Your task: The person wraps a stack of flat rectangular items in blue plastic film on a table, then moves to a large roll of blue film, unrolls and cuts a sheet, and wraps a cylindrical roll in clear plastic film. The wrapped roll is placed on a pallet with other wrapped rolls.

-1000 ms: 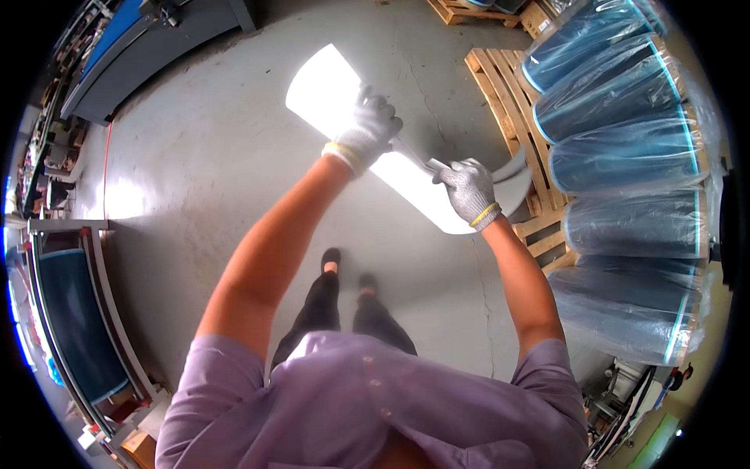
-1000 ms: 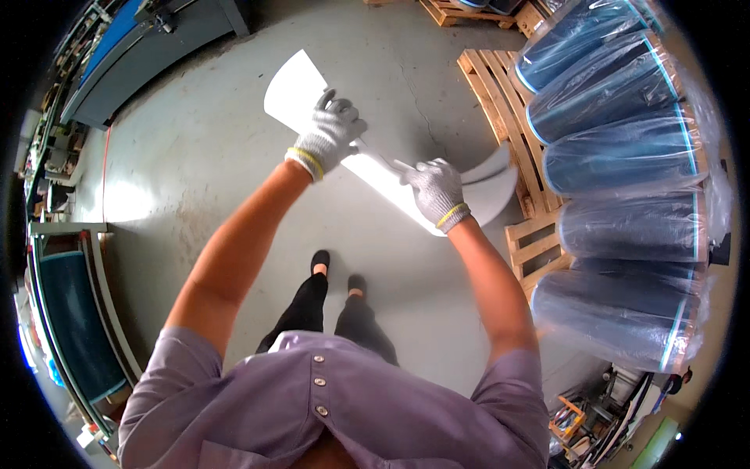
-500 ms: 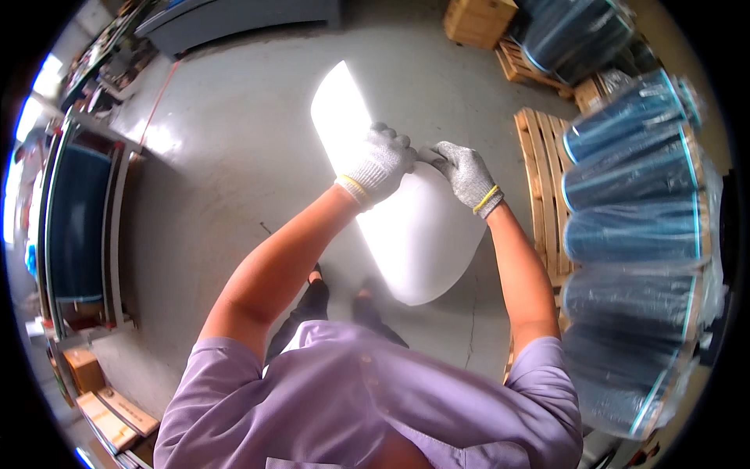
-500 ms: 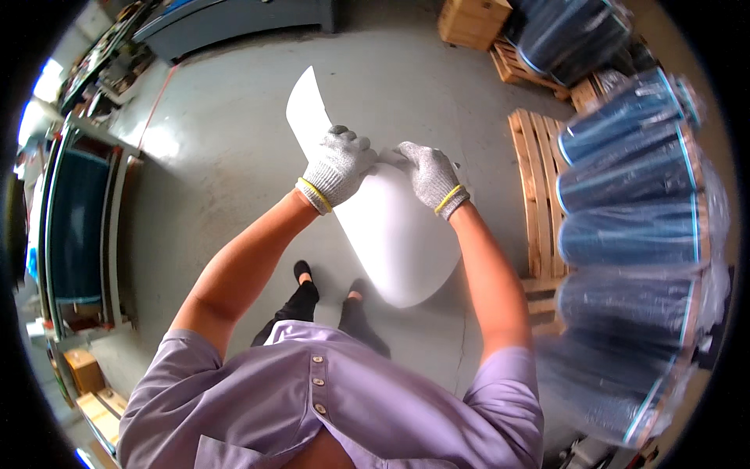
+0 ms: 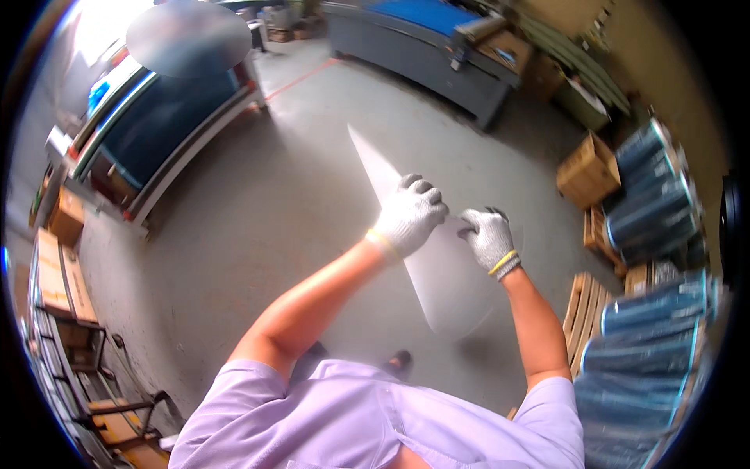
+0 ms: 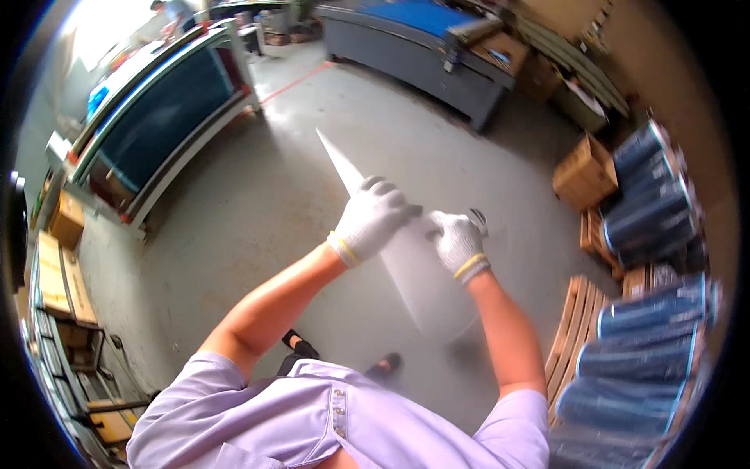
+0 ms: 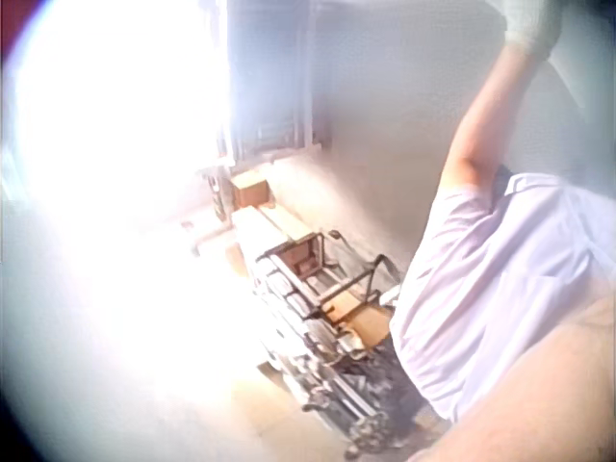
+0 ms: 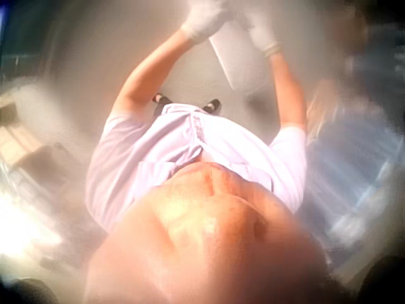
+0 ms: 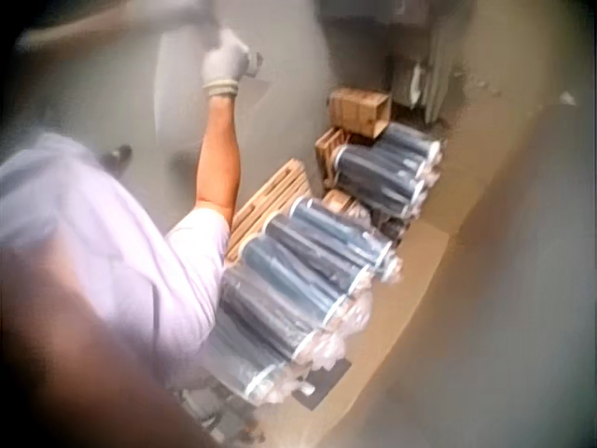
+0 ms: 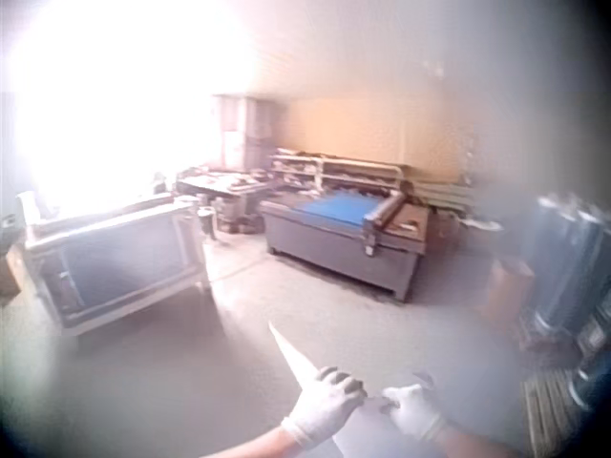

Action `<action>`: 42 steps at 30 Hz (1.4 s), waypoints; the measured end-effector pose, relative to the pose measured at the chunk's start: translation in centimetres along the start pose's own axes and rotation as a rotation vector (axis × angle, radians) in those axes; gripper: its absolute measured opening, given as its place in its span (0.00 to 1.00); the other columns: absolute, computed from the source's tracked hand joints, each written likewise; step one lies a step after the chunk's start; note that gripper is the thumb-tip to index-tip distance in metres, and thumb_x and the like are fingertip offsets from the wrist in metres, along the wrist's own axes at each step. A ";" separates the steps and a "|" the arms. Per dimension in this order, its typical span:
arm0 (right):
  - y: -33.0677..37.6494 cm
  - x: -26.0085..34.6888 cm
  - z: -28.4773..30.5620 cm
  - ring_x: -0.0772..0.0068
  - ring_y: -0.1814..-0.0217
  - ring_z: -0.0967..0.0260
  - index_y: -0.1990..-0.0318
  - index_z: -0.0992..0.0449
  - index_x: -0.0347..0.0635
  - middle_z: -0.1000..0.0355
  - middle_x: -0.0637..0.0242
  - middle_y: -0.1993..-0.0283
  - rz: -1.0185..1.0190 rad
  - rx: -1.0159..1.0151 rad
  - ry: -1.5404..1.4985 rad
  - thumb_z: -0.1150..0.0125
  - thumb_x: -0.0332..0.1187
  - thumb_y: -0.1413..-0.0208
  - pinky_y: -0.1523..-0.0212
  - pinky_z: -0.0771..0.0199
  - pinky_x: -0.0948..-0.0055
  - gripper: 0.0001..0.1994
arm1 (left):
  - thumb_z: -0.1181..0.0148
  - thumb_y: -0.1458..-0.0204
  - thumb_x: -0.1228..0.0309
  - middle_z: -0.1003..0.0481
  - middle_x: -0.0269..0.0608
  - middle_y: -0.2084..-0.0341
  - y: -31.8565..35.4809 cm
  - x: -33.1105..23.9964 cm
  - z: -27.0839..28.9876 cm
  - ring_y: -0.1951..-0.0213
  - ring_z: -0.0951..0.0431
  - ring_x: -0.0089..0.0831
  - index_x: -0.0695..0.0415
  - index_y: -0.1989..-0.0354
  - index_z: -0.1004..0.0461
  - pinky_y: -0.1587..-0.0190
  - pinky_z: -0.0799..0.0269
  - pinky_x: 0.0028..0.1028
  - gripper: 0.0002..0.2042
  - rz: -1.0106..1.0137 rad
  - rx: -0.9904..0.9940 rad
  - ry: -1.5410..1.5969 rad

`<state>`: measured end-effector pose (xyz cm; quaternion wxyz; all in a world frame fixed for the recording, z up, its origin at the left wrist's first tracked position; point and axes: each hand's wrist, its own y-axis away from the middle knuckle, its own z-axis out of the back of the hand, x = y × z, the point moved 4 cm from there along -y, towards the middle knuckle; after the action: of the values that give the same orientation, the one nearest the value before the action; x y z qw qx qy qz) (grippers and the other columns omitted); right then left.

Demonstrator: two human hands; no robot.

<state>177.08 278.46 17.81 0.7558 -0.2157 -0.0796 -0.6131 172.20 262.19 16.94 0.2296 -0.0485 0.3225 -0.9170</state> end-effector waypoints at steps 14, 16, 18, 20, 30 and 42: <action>-20.3 2.7 -20.9 0.68 0.65 0.29 0.59 0.24 0.29 0.23 0.55 0.64 -0.264 -0.261 -0.198 0.39 0.15 0.57 0.61 0.27 0.69 0.14 | 0.43 0.52 0.57 0.21 0.46 0.59 79.5 3.6 30.0 0.56 0.22 0.44 0.50 0.58 0.20 0.52 0.26 0.41 0.16 2.170 0.395 -0.263; -26.2 4.0 -24.6 0.68 0.62 0.28 0.58 0.24 0.28 0.23 0.56 0.62 -0.275 -0.243 -0.186 0.40 0.14 0.56 0.59 0.26 0.69 0.15 | 0.41 0.52 0.56 0.21 0.45 0.61 88.1 -0.3 31.1 0.57 0.21 0.41 0.49 0.61 0.19 0.53 0.26 0.39 0.15 2.423 0.343 -0.427; -31.6 6.0 -28.2 0.68 0.60 0.27 0.56 0.25 0.28 0.23 0.57 0.61 -0.298 -0.276 -0.126 0.41 0.13 0.56 0.57 0.25 0.69 0.16 | 0.39 0.53 0.55 0.21 0.42 0.58 91.3 0.7 30.0 0.55 0.21 0.41 0.49 0.58 0.19 0.50 0.27 0.38 0.17 2.541 0.279 -0.281; -35.9 8.8 -31.7 0.67 0.59 0.27 0.55 0.25 0.27 0.23 0.57 0.60 -0.317 -0.357 -0.033 0.43 0.13 0.55 0.55 0.24 0.68 0.17 | 0.40 0.52 0.54 0.21 0.42 0.55 90.5 5.2 28.6 0.52 0.22 0.41 0.50 0.56 0.20 0.48 0.28 0.37 0.18 2.551 0.226 -0.088; -60.7 24.9 -48.5 0.63 0.63 0.25 0.58 0.20 0.38 0.21 0.59 0.62 -0.459 -0.238 -0.091 0.39 0.23 0.54 0.60 0.26 0.65 0.13 | 0.38 0.48 0.55 0.21 0.48 0.57 98.5 43.7 26.5 0.52 0.21 0.40 0.58 0.54 0.21 0.48 0.29 0.35 0.21 2.489 -0.414 0.406; -82.9 42.9 -56.1 0.64 0.62 0.25 0.57 0.24 0.30 0.22 0.54 0.60 -0.349 -0.280 -0.004 0.39 0.15 0.55 0.60 0.26 0.67 0.14 | 0.40 0.45 0.65 0.21 0.48 0.57 115.2 81.2 59.4 0.53 0.22 0.34 0.63 0.52 0.24 0.48 0.28 0.33 0.16 1.980 -1.047 -0.312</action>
<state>99.43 203.54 3.12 0.6009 -0.3030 -0.0313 -0.7390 158.98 112.57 -11.80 0.8441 0.0242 0.5313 -0.0676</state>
